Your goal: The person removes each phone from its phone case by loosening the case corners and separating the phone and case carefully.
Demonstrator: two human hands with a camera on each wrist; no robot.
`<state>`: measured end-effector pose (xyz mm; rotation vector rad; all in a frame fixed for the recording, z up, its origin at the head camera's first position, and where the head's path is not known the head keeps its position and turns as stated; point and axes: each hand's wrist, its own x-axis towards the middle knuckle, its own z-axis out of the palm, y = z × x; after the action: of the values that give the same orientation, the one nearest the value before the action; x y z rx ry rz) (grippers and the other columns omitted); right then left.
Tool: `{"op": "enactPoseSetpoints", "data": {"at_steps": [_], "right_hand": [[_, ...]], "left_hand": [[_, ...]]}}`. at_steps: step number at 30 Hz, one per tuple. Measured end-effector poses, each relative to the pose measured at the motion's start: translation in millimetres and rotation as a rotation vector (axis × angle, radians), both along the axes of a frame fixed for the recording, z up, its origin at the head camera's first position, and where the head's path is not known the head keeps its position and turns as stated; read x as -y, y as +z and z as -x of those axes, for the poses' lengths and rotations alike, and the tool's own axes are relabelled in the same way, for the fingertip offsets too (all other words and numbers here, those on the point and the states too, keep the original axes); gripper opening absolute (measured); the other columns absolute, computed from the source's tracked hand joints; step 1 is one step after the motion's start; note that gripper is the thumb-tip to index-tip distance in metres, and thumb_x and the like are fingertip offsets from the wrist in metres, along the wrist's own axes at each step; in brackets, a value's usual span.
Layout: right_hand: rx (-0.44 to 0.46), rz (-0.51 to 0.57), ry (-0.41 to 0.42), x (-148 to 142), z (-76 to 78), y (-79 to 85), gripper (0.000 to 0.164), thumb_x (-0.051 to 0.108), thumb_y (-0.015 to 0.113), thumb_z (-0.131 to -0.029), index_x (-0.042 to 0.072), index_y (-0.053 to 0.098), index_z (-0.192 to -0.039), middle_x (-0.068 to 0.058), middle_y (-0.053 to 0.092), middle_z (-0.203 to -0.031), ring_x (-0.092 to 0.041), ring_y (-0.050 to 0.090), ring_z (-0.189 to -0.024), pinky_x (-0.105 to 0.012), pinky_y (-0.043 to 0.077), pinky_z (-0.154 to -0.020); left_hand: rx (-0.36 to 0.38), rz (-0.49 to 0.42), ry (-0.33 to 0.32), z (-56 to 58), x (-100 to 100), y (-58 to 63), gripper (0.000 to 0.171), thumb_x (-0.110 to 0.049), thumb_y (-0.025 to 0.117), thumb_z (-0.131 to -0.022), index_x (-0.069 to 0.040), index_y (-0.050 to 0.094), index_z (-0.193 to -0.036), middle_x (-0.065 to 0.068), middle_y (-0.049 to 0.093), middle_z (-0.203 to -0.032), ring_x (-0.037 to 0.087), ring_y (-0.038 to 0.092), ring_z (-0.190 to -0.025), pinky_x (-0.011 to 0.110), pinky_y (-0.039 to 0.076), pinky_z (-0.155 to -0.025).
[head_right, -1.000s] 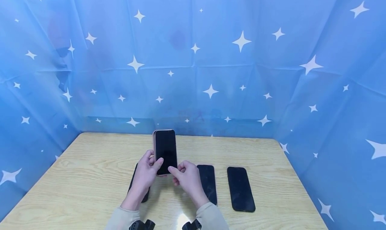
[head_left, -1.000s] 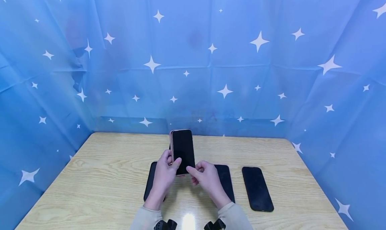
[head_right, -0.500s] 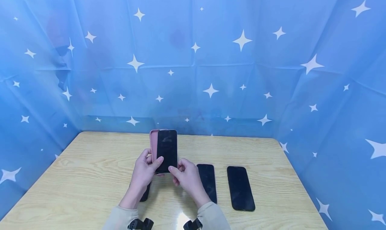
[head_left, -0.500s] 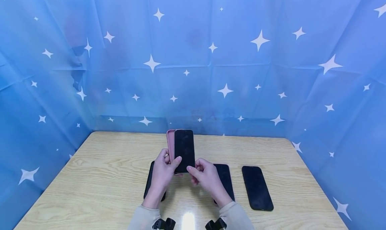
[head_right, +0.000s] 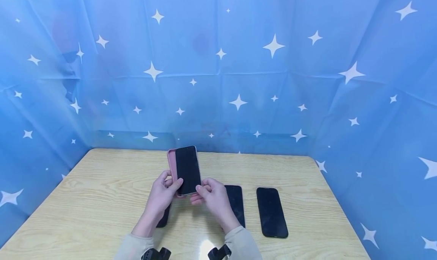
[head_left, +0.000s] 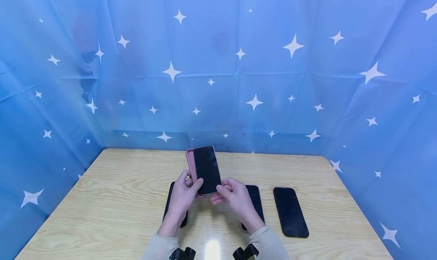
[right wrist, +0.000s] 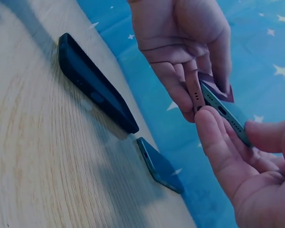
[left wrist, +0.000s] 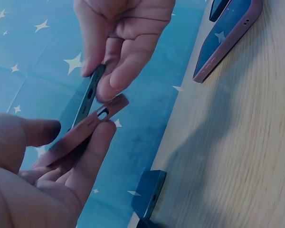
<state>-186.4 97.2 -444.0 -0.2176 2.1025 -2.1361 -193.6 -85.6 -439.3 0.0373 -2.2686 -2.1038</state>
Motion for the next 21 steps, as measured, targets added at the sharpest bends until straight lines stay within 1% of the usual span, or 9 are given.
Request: {"op": "enactPoseSetpoints", "data": {"at_steps": [2,3,5,7,9,13,15,18,21], "right_hand": [[0.013,0.021,-0.003,-1,1.2,-0.3,0.017,0.004,0.057,-0.105,-0.012,0.056,-0.11,-0.033,0.072,-0.096,-0.037,0.077,-0.081,-0.043,0.066,-0.08],[0.017,0.032,-0.006,-2,1.9,-0.8,0.018,0.003,0.056,-0.105,-0.014,0.055,-0.112,-0.034,0.072,-0.097,-0.038,0.077,-0.081,-0.044,0.066,-0.08],[0.022,0.046,-0.013,-3,3.4,-2.0,0.02,0.001,0.055,-0.105,-0.015,0.054,-0.117,-0.034,0.072,-0.096,-0.038,0.077,-0.081,-0.044,0.066,-0.079],[0.027,0.059,-0.018,-3,4.4,-2.6,0.02,0.0,0.054,-0.105,-0.016,0.053,-0.118,-0.033,0.072,-0.095,-0.039,0.076,-0.081,-0.042,0.067,-0.078],[0.027,0.072,-0.023,-3,5.1,-2.5,0.018,-0.001,0.054,-0.105,-0.016,0.054,-0.115,-0.034,0.072,-0.095,-0.037,0.077,-0.079,-0.041,0.067,-0.077],[0.018,0.079,-0.029,-2,5.1,0.4,0.015,-0.001,0.053,-0.105,-0.015,0.054,-0.108,-0.038,0.07,-0.095,-0.029,0.077,-0.075,-0.038,0.067,-0.075],[0.015,0.068,-0.035,-2,5.8,1.2,0.015,-0.001,0.053,-0.105,-0.015,0.055,-0.109,-0.04,0.069,-0.096,-0.026,0.077,-0.073,-0.038,0.067,-0.075],[0.02,0.052,-0.054,-4,7.2,1.6,0.017,-0.001,0.052,-0.106,-0.015,0.054,-0.114,-0.038,0.07,-0.096,-0.025,0.077,-0.073,-0.037,0.067,-0.075],[0.019,0.06,-0.074,-6,9.7,1.5,0.016,-0.001,0.052,-0.105,-0.015,0.054,-0.113,-0.036,0.071,-0.094,-0.024,0.076,-0.072,-0.036,0.067,-0.074]], "left_hand": [[0.012,0.012,-0.026,-0.7,2,1.2,0.028,-0.007,0.062,-0.101,0.001,0.058,-0.128,0.017,0.076,-0.096,0.016,0.064,-0.067,0.031,0.058,-0.064],[0.015,0.016,-0.039,-1.3,3,1.8,0.032,-0.005,0.06,-0.101,0.002,0.058,-0.132,0.017,0.076,-0.096,0.015,0.063,-0.069,0.03,0.058,-0.065],[0.016,0.011,-0.064,-2.7,4,3.7,0.039,-0.001,0.057,-0.1,0.005,0.055,-0.138,0.018,0.075,-0.098,0.016,0.064,-0.071,0.028,0.058,-0.068],[0.008,0.002,-0.084,-4.2,5,4.7,0.041,0.002,0.055,-0.1,0.008,0.053,-0.14,0.022,0.075,-0.105,0.019,0.069,-0.079,0.029,0.061,-0.074],[-0.001,-0.012,-0.099,-5.6,6,5.4,0.04,0.002,0.055,-0.101,0.01,0.052,-0.14,0.025,0.073,-0.113,0.023,0.072,-0.092,0.03,0.063,-0.081],[-0.005,-0.014,-0.103,-7.3,9,5.7,0.036,0.001,0.054,-0.103,0.012,0.054,-0.137,0.027,0.071,-0.12,0.028,0.072,-0.103,0.031,0.063,-0.086],[0.0,-0.011,-0.103,-8.2,10,5.5,0.036,0.001,0.053,-0.104,0.013,0.054,-0.138,0.028,0.07,-0.121,0.028,0.071,-0.106,0.031,0.063,-0.087],[0.008,0.001,-0.104,-9.3,13,4.6,0.035,0.003,0.051,-0.104,0.014,0.053,-0.137,0.028,0.07,-0.122,0.028,0.07,-0.108,0.031,0.063,-0.087],[0.016,-0.003,-0.108,-9.4,15,3.1,0.035,0.005,0.05,-0.103,0.016,0.052,-0.136,0.029,0.069,-0.121,0.029,0.07,-0.107,0.031,0.063,-0.084]]}}
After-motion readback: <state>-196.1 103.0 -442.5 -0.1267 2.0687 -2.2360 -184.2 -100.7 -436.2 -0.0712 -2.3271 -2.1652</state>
